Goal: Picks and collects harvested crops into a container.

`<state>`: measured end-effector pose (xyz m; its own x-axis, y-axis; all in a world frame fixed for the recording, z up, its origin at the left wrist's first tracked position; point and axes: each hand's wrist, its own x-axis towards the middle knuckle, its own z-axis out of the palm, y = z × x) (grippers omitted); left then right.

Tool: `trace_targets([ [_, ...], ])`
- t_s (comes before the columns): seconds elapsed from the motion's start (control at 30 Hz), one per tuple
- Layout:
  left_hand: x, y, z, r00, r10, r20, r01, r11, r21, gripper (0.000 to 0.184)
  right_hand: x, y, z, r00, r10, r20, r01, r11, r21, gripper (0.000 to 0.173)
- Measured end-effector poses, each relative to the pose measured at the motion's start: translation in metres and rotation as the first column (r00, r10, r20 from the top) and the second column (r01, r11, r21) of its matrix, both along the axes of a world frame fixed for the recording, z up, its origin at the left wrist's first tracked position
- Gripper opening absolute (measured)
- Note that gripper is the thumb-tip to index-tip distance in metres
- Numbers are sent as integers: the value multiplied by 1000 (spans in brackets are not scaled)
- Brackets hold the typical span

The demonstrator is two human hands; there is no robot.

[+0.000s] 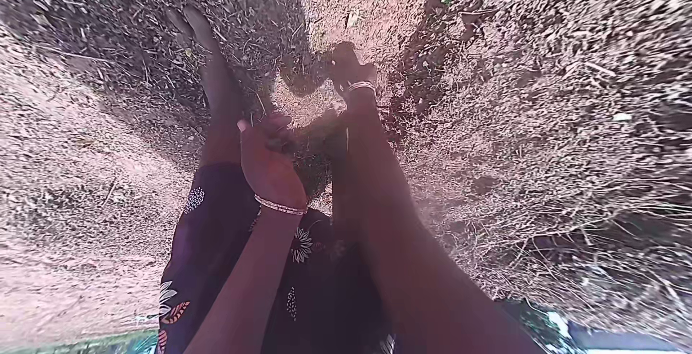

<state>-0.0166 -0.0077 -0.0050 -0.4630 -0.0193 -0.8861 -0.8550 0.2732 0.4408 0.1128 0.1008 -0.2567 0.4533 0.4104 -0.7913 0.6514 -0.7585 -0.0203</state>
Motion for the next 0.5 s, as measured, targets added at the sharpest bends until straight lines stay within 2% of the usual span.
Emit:
trace_targets([
  [0.03, -1, 0, 1, 1000, -7, 7, 7, 1000, -1, 60, -15, -16, 11, 980, -53, -191, 79, 989, 128, 65],
  [0.07, -2, 2, 2, 1000, -15, 16, 15, 1000, 0, 60, -25, -31, 22, 916, -93, -389, 181, 964, 196, 75],
  [0.1, -4, 5, 3, 1000, -22, 20, 22, 1000, 2, 59, -34, -44, 34, 833, -168, -527, 305, 934, 184, 81],
  [0.13, -6, 7, 3, 999, -28, 17, 28, 1000, 2, 58, -40, -57, 44, 791, -248, -559, 396, 904, 159, 84],
  [0.17, -7, 8, 6, 999, -33, 19, 33, 999, 12, 57, -40, -69, 53, 787, -343, -513, 468, 874, 134, 78],
  [0.23, -9, 14, 8, 1000, -20, 4, 20, 1000, 24, 58, -24, -78, 65, 831, -490, -264, 535, 834, 137, 72],
  [0.27, -10, 18, 8, 1000, 8, -4, -8, 1000, 24, 59, -14, -74, 67, 880, -467, -90, 475, 871, 124, 69],
  [0.3, -11, 21, 7, 999, 34, -14, -34, 999, 27, 59, -2, -70, 63, 935, -342, 95, 335, 938, 85, 58],
  [0.33, -12, 24, 7, 998, 53, -24, -52, 998, 25, 57, 11, -64, 57, 963, -170, 210, 178, 984, -16, 52],
  [0.37, -13, 25, 7, 998, 66, -20, -66, 998, 24, 55, 21, -56, 53, 965, -9, 262, 39, 993, -109, 47],
  [0.43, -14, 26, 8, 996, 93, 6, -93, 996, 17, 54, 29, -34, 50, 948, 117, 296, -77, 987, -144, 35],
  [0.5, -14, 26, 10, 994, 100, 34, -101, 995, 17, 56, 33, -17, 47, 905, 319, 281, -250, 934, -255, 30],
])
